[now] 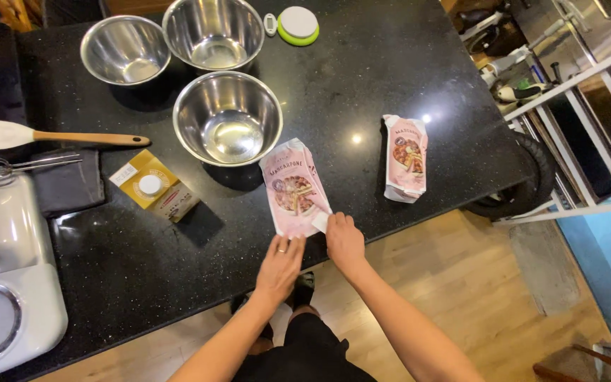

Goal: Opening packages of mascarpone cheese and scraping the contents into a metal bowl using a scraper.

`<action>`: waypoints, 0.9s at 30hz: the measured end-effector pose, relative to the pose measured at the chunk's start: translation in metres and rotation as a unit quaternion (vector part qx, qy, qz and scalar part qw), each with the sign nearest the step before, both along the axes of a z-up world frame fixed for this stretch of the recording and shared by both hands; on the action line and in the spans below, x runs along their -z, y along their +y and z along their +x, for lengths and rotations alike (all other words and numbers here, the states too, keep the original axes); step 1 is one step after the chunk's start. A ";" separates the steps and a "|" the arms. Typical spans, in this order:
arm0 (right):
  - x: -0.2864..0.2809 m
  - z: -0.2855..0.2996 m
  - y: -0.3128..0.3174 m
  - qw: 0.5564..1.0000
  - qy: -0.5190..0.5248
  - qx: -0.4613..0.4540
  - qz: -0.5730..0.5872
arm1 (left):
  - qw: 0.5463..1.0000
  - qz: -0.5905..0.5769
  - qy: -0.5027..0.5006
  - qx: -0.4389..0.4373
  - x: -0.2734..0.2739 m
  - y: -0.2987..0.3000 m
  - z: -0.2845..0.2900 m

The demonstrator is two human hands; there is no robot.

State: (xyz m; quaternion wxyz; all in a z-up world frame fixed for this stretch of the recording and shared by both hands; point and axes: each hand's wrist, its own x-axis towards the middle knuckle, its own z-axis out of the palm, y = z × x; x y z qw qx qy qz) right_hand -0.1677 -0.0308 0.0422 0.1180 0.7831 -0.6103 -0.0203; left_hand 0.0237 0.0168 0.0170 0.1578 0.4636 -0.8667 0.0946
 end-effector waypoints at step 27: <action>-0.015 0.056 -0.040 0.968 -0.093 -0.234 0.000 | 0.993 0.060 0.097 0.003 0.020 0.001 -0.020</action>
